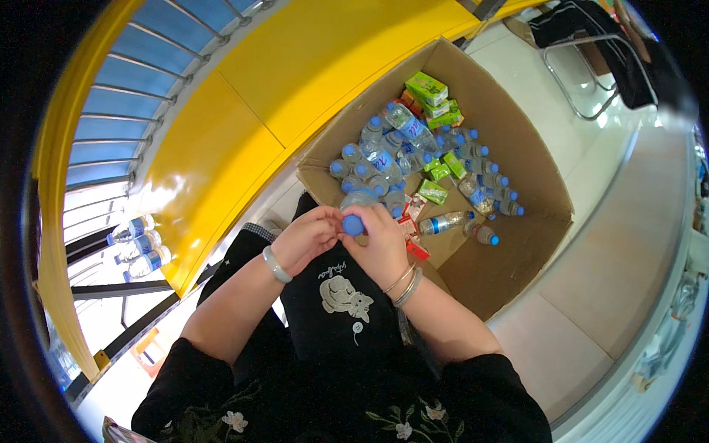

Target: The person picks water bottles from a cardboard box on the floor and places them onto a yellow shelf. The person handles the bottles one at a time, arranging them in rows on the shelf.

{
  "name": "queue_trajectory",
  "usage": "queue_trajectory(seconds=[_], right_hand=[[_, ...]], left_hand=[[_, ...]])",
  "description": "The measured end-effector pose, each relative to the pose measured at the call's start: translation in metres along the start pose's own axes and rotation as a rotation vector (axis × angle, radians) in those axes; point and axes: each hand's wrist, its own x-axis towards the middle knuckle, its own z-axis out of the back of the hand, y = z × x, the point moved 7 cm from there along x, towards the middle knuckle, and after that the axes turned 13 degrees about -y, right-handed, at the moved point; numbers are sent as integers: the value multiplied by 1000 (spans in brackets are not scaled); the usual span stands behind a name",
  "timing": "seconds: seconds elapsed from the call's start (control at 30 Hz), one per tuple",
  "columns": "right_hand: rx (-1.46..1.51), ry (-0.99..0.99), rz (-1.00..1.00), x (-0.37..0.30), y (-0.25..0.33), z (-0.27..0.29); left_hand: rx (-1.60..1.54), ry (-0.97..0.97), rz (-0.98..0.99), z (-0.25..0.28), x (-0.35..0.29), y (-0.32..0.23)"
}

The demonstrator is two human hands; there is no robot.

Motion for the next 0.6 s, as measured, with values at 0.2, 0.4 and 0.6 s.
queue_trajectory(seconds=[0.2,0.4,0.6], right_hand=[[-74,64,281,-22,82,-13],[-24,158,403,-51,146,-22],[-45,199,494,-80,191,-31]], left_hand=[[-104,60,-128,36,-65,-5],[-167,114,-286,64,-127,4],[-150,78,-439,90,-172,13]])
